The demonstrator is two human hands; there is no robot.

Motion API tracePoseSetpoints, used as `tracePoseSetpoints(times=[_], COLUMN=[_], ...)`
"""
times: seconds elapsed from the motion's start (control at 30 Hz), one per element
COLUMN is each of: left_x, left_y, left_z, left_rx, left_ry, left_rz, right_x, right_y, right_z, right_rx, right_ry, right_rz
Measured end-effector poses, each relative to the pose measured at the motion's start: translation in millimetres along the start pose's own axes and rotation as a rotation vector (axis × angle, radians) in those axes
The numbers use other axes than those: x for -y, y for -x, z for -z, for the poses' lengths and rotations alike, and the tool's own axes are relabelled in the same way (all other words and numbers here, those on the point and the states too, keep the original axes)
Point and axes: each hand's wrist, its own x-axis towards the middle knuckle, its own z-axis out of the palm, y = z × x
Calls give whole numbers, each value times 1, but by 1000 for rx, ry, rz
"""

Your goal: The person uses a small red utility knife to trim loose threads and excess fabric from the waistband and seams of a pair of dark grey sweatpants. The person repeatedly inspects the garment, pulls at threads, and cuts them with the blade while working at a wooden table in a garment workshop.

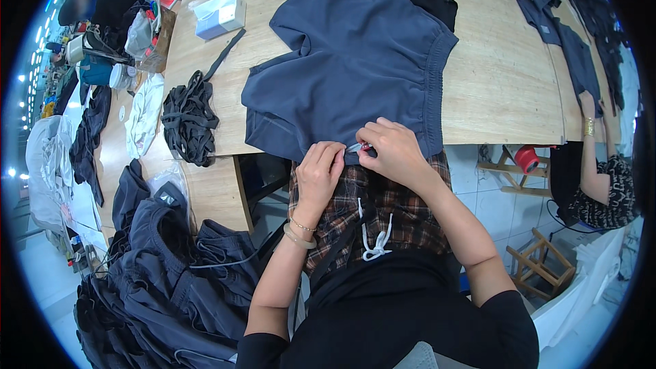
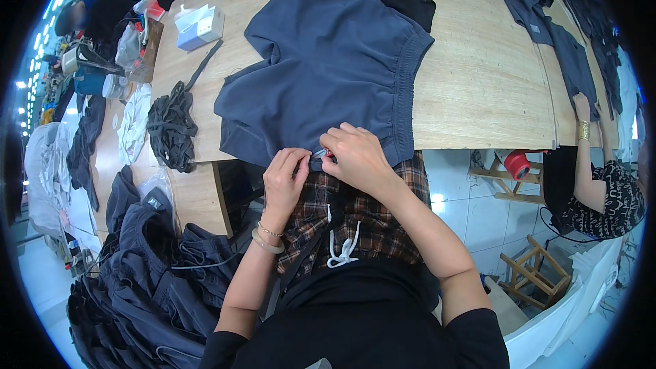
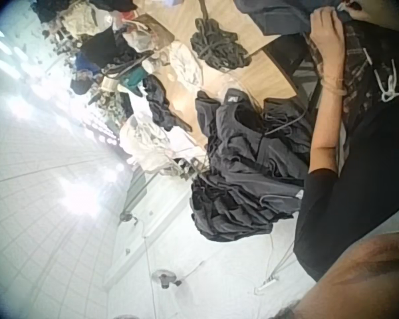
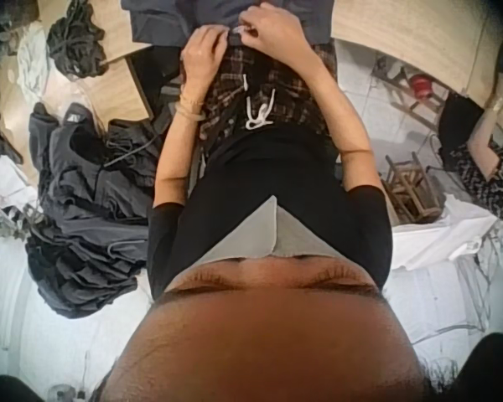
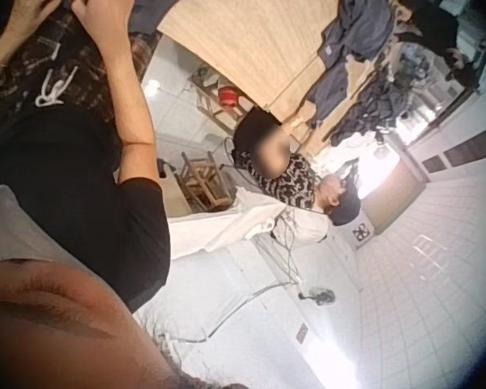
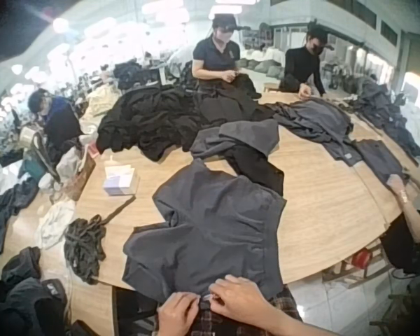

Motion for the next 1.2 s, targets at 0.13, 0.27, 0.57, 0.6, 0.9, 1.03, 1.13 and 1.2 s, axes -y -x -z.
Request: tracePoseSetpoints(times=[0.13,0.27,0.57,0.6,0.9,1.03,1.13,1.2], left_x=[-3,-23,-52,-48,-48,-39,-42,-50], left_y=[2,23,34,38,24,34,41,33], left_z=[4,11,-12,-15,-10,-12,-12,-17], left_rx=[-39,-336,-10,-25,-147,-63,22,14], left_ry=[69,653,1184,1106,-83,298,1072,1335], left_rz=[126,686,1309,1284,164,679,1282,1347], right_x=[-1,0,80,88,90,45,8,-3], right_y=[1,4,26,31,30,35,30,24], right_z=[0,35,133,134,133,118,85,45], right_rx=[-28,-76,420,470,440,-34,-116,-131], right_ry=[-169,-1262,-2214,-2233,-2248,-2156,-1170,-806], right_rz=[-96,-423,665,728,745,103,-482,-312])
